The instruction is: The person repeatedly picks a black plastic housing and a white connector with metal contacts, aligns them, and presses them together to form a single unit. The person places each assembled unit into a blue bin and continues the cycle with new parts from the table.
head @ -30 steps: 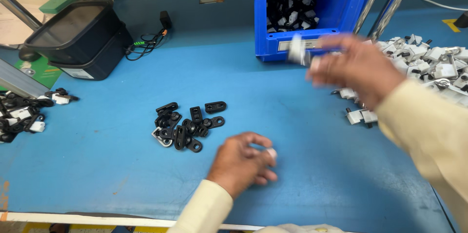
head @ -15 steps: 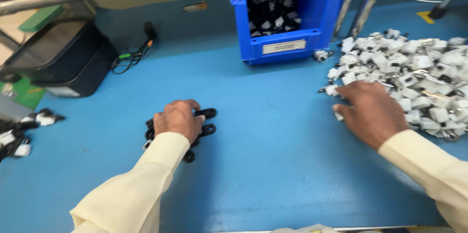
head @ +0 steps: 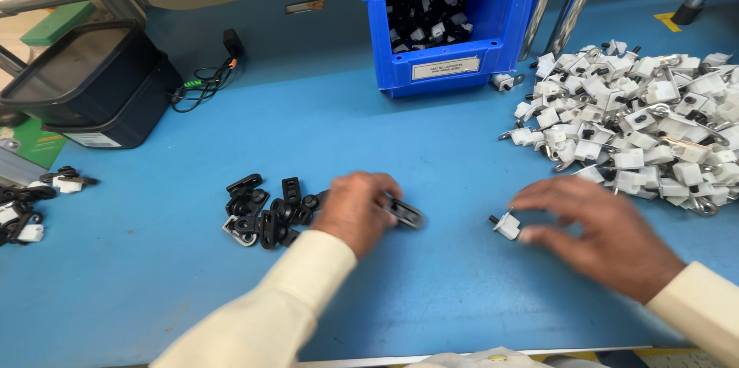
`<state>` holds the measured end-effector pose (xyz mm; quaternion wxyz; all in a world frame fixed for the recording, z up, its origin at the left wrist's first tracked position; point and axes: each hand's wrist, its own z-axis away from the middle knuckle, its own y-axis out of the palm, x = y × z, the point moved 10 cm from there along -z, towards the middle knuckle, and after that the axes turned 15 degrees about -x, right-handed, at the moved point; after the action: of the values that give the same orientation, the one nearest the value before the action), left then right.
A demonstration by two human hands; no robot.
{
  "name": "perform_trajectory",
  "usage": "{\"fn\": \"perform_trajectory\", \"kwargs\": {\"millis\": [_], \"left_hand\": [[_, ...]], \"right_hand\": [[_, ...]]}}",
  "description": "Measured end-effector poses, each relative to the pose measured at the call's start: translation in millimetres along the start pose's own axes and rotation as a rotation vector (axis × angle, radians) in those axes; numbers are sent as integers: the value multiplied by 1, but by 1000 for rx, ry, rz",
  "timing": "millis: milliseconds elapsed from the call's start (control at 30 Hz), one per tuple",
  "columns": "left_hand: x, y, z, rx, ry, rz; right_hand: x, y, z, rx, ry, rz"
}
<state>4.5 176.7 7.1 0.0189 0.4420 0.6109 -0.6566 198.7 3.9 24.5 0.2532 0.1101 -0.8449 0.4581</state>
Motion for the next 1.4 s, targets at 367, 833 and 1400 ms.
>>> {"fn": "perform_trajectory", "kwargs": {"millis": [367,833,1400], "left_hand": [[6,8,32,-111,-387,169],[-1,19,40,-98,-523,84],[-34,67,40,145,-584,302]], "right_hand": [[15,29,-12,-59,-64,156],[29,37,-21,-115,-169,174],[-5,46,8,14,536,-186]]}}
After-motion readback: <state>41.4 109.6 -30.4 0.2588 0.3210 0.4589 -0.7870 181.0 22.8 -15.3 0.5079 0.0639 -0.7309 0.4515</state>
